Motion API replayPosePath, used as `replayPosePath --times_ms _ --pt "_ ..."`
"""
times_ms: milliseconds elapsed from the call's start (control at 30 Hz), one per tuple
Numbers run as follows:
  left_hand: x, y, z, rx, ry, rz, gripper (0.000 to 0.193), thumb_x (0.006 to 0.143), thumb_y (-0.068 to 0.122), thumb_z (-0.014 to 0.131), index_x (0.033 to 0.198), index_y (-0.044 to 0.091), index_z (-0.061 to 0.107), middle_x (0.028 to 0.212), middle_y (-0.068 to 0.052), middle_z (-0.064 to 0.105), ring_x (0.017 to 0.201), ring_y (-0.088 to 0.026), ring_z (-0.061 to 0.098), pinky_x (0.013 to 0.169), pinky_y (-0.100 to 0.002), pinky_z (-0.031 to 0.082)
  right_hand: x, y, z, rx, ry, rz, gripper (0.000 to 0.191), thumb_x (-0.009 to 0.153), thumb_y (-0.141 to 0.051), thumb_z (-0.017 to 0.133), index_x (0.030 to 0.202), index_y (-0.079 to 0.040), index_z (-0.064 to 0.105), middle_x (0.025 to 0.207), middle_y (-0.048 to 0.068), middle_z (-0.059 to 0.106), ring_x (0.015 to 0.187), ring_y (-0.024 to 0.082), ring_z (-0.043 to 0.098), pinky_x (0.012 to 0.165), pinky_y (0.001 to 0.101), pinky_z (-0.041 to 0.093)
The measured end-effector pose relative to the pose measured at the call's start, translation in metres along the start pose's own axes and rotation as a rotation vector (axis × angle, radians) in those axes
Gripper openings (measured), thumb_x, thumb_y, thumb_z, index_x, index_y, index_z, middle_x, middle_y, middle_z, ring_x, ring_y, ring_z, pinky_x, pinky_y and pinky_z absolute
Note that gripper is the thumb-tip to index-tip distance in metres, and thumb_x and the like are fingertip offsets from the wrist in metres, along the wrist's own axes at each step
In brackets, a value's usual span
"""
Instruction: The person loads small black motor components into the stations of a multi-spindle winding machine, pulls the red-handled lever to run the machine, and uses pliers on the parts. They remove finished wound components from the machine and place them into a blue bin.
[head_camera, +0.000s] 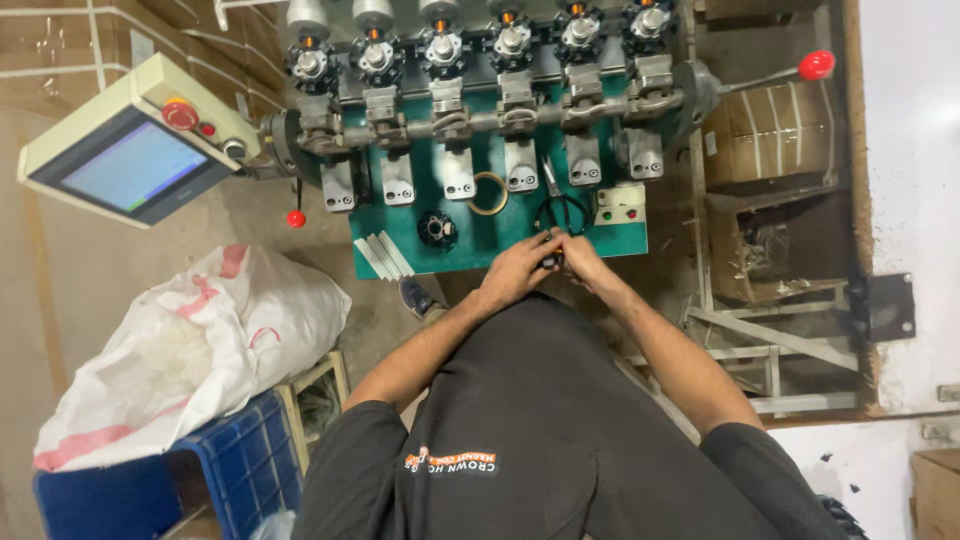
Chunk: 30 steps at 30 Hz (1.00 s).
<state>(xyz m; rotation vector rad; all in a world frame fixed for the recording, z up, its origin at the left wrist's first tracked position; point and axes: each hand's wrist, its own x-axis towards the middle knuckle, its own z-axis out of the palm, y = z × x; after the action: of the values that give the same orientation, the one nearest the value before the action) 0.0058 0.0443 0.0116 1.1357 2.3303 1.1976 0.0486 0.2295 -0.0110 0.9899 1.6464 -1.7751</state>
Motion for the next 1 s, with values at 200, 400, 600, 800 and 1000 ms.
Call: replayPosePath --times_ms 200,400,600,800,1000 --pt "-0.009 -0.015 -0.052 -0.840 0.344 -0.683 0.037 0.105 0.036 0.063 0.126 0.006 0.069 0.104 -0.011 0.074 0.089 -0.020 0.072 0.063 -0.034 0.063 -0.051 -0.033 0.012 -0.538 0.090 -0.730 0.022 0.099 -0.023 0.068 0.110 -0.004 0.074 0.083 0.007 0.074 0.069 0.012 0.064 0.065 0.0278 0.051" --pt "-0.024 0.003 -0.095 -1.304 0.046 -0.723 0.039 0.105 0.043 0.053 0.117 0.008 0.064 0.094 -0.007 0.077 0.075 -0.017 0.075 0.044 -0.024 0.055 -0.043 -0.103 0.058 -0.439 -0.188 -0.897 0.021 0.102 -0.019 0.067 0.114 -0.003 0.071 0.095 0.010 0.077 0.084 0.012 0.068 0.075 0.0287 0.056" --pt "-0.036 -0.005 -0.134 -1.396 0.355 -0.726 0.043 0.105 0.042 0.051 0.121 0.004 0.064 0.097 -0.008 0.076 0.077 -0.018 0.077 0.044 -0.024 0.055 -0.066 -0.132 0.060 -1.073 -0.171 -1.057 0.021 0.094 -0.022 0.067 0.109 -0.009 0.077 0.095 0.013 0.076 0.085 0.031 0.074 0.072 0.0375 0.056" --pt "-0.044 -0.010 -0.140 -1.448 0.166 -0.706 0.047 0.106 0.042 0.051 0.121 0.000 0.066 0.095 -0.011 0.076 0.076 -0.020 0.077 0.044 -0.024 0.055 -0.050 -0.150 0.098 -0.775 -0.251 -0.974 0.020 0.101 -0.023 0.063 0.114 -0.011 0.070 0.095 0.012 0.074 0.085 0.030 0.075 0.073 0.0393 0.058" --pt "-0.055 -0.022 -0.152 -1.460 0.330 -0.682 0.045 0.106 0.043 0.052 0.119 0.003 0.067 0.093 -0.010 0.077 0.074 -0.020 0.076 0.041 -0.022 0.050 -0.062 -0.150 0.092 -1.145 -0.227 -1.158 0.024 0.092 -0.020 0.067 0.112 -0.011 0.074 0.095 0.013 0.075 0.084 0.033 0.072 0.071 0.0423 0.056"
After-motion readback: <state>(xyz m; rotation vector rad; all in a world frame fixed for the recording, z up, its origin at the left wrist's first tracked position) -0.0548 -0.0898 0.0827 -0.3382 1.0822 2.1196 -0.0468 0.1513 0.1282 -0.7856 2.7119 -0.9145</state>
